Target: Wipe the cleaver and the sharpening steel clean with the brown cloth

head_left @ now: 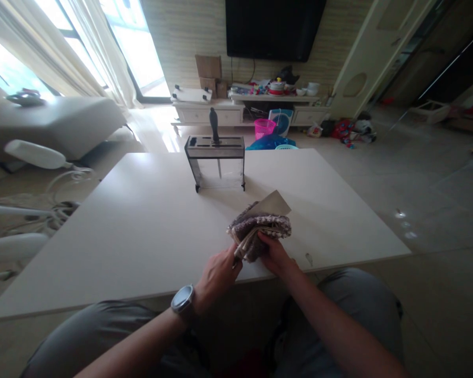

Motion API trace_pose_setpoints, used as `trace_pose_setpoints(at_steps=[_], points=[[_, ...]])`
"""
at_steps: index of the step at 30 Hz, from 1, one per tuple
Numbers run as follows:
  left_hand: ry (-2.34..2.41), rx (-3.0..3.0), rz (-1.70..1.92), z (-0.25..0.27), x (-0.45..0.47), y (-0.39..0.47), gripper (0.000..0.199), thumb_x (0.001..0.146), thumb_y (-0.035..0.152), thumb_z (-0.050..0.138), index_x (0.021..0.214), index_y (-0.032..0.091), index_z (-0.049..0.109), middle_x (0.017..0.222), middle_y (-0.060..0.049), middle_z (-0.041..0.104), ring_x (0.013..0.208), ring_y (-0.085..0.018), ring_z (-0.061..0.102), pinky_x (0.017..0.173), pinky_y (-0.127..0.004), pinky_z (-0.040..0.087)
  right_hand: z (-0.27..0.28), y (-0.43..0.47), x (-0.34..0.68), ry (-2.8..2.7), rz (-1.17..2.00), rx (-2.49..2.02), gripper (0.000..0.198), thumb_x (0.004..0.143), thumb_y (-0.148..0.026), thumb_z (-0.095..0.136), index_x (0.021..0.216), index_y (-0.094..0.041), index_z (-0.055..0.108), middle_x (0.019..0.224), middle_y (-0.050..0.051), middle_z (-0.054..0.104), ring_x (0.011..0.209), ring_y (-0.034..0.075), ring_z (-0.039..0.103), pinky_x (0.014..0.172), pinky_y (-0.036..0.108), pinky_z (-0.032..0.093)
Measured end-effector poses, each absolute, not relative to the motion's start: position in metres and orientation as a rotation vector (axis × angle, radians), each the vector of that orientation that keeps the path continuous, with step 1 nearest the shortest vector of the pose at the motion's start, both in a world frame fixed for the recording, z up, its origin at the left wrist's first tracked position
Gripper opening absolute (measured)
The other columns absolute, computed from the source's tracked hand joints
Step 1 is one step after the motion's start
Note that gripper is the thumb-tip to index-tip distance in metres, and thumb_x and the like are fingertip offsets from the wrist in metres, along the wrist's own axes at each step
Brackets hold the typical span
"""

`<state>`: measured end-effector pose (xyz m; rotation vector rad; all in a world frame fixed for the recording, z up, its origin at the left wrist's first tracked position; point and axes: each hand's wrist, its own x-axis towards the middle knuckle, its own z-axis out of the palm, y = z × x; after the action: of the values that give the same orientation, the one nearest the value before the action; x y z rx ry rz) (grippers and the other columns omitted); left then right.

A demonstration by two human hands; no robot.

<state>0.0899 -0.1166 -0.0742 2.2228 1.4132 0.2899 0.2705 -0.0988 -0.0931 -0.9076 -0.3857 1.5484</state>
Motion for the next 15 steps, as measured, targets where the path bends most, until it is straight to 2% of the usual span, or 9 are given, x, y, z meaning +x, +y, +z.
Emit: trace_pose_setpoints(at_steps=[4,8,12,15], points=[[1.312,2.143,0.293,-0.078,0.094,-0.117,0.031,0.094,0.026,0.053,0.124,0.023,0.056,0.104,-0.009,0.076,0.094,-0.025,0.071,0.073,-0.030,0.043,-0.091,-0.098,0.273,-0.357,1.496,-0.941,0.042,0.051,-0.030,0.094,0.088,-0.024,0.074,0.095,0.001,0.081,0.095,0.027,0.075,0.093,0.042,0.060],[1.327,2.113,0.251,-0.074,0.094,-0.114,0.029,0.096,0.034,0.053,0.124,0.024,0.056,0.097,-0.008,0.076,0.090,-0.025,0.072,0.069,-0.030,0.041,-0.087,-0.093,0.281,-0.350,1.425,-0.943,0.037,0.056,-0.030,0.091,0.088,-0.024,0.073,0.096,0.002,0.081,0.096,0.027,0.075,0.092,0.042,0.061],[1.361,2.151,0.241,-0.068,0.091,-0.112,0.023,0.098,0.040,0.052,0.114,0.024,0.057,0.094,-0.008,0.075,0.087,-0.025,0.071,0.067,-0.031,0.039,-0.077,-0.080,0.308,-0.253,1.371,-0.922,0.036,0.060,-0.034,0.090,0.091,-0.025,0.075,0.098,-0.001,0.081,0.098,0.023,0.074,0.094,0.036,0.060],[1.378,2.153,0.245,-0.066,0.088,-0.112,0.022,0.099,0.040,0.051,0.111,0.023,0.056,0.091,-0.008,0.075,0.083,-0.024,0.070,0.065,-0.031,0.037,-0.072,-0.074,0.328,-0.292,1.339,-0.900,0.034,0.066,-0.042,0.087,0.094,-0.027,0.074,0.104,-0.001,0.080,0.107,0.022,0.072,0.097,0.037,0.059]])
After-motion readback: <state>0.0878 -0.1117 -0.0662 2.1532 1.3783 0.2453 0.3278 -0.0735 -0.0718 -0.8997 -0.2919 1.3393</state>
